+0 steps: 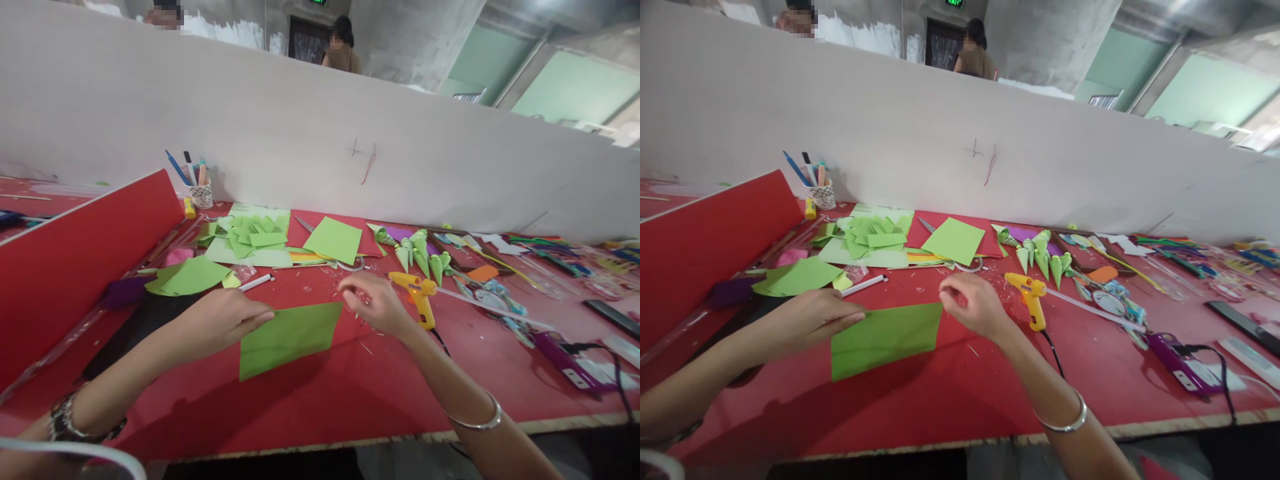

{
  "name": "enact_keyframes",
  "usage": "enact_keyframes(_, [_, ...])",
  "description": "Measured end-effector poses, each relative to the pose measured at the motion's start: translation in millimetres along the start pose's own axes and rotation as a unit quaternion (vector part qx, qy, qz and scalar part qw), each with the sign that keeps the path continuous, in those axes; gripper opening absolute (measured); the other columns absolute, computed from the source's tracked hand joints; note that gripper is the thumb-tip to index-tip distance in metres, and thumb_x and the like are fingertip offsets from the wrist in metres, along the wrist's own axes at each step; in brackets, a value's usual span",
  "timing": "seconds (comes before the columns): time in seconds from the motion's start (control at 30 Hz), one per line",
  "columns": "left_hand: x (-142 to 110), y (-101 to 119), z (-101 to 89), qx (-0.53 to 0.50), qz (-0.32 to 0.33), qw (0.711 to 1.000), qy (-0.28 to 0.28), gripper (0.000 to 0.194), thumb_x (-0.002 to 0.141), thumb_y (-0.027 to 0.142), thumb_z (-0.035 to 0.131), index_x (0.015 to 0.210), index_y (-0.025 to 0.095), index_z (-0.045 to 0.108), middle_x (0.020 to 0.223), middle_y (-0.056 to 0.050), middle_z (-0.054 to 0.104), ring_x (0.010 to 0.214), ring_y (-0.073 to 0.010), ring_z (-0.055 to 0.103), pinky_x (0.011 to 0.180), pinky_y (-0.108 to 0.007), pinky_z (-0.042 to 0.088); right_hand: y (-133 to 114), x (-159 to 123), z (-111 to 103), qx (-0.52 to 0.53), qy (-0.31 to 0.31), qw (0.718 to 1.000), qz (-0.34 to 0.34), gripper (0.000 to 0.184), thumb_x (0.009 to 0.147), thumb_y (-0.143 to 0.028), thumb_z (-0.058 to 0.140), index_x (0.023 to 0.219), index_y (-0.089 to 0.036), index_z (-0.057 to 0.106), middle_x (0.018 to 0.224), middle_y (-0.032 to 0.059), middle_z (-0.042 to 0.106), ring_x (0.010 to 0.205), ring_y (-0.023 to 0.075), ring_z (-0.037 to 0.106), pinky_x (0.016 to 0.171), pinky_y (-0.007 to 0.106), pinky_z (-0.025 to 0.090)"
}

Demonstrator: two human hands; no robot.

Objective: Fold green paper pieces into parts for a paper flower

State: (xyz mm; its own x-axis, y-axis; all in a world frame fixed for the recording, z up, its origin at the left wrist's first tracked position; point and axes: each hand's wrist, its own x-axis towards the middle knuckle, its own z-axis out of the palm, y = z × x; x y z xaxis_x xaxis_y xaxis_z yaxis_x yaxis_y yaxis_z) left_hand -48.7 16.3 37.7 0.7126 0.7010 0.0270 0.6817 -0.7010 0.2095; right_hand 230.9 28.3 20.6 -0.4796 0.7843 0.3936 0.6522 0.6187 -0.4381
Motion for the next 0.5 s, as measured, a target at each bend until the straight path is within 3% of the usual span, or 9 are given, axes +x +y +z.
enact_keyframes(0.07, [1.1,-1.2,-1.0,-0.010,0.012,1.000,-0.007,0.042,0.090,0.033,0.029,0.056,0.016,0.048,0.045,0.004,0.037,0.044,-0.0099,0.034,0.047,-0.023,0.020,-10.8,1.3,0.2,0.023,-0.063,0.997,-0.038,0.015,0.082,-0.025,0.045,0.091,-0.019,0.056,0.083,0.0029,0.061,0.077,0.0141,0.053,0.072,0.024,0.037])
enact_keyframes(0.13, [3.4,-2.0,-2.2,-0.008,0.028,1.000,0.000,0.039,0.090,0.030,0.031,0.060,0.016,0.052,0.048,0.004,0.044,0.046,-0.0098,0.039,0.048,-0.023,0.023,-19.9,2.5,3.1,0.015,-0.114,0.992,-0.049,0.017,0.086,-0.027,0.042,0.088,-0.019,0.057,0.082,0.0030,0.063,0.076,0.0144,0.053,0.073,0.025,0.036])
enact_keyframes(0.23, [10.6,1.8,-1.8,0.040,0.056,0.994,0.081,0.023,0.088,0.023,0.037,0.084,0.019,0.059,0.072,0.001,0.061,0.063,-0.0123,0.052,0.059,-0.024,0.032,-29.3,3.7,11.1,-0.002,-0.140,0.990,-0.027,0.025,0.089,-0.030,0.037,0.083,-0.019,0.058,0.074,0.0026,0.062,0.068,0.0135,0.053,0.066,0.024,0.035])
enact_keyframes(0.3, [17.4,9.8,1.9,0.090,0.073,0.983,0.143,0.019,0.086,0.020,0.040,0.095,0.020,0.057,0.086,-0.001,0.064,0.073,-0.0144,0.055,0.068,-0.027,0.034,-34.5,4.8,16.9,-0.005,-0.138,0.990,-0.016,0.025,0.089,-0.031,0.036,0.083,-0.019,0.057,0.072,0.0019,0.061,0.065,0.0128,0.052,0.062,0.022,0.034])
enact_keyframes(0.37, [24.1,20.5,8.3,0.122,0.112,0.975,0.146,0.019,0.084,0.019,0.040,0.077,0.019,0.058,0.067,0.002,0.062,0.061,-0.0127,0.054,0.062,-0.027,0.033,-40.0,6.4,21.0,-0.001,-0.132,0.991,-0.015,0.025,0.089,-0.030,0.037,0.078,-0.018,0.056,0.065,0.0006,0.058,0.061,0.0116,0.050,0.058,0.021,0.032])
enact_keyframes(0.43, [28.9,30.1,15.5,0.162,0.116,0.958,0.206,0.026,0.083,0.017,0.039,0.061,0.017,0.053,0.053,0.003,0.056,0.047,-0.0114,0.047,0.055,-0.027,0.031,-45.1,8.2,22.4,0.026,-0.131,0.991,-0.018,0.025,0.088,-0.029,0.039,0.070,-0.017,0.053,0.059,-0.0016,0.052,0.056,0.0096,0.045,0.055,0.020,0.029])
enact_keyframes(0.5, [31.0,35.6,20.5,0.165,0.111,0.946,0.257,0.025,0.080,0.015,0.040,0.057,0.018,0.051,0.046,0.005,0.052,0.040,-0.0099,0.041,0.051,-0.027,0.029,-49.0,9.8,21.1,0.070,-0.135,0.988,-0.022,0.025,0.087,-0.027,0.042,0.067,-0.017,0.051,0.056,-0.0037,0.046,0.052,0.0077,0.041,0.052,0.018,0.028])
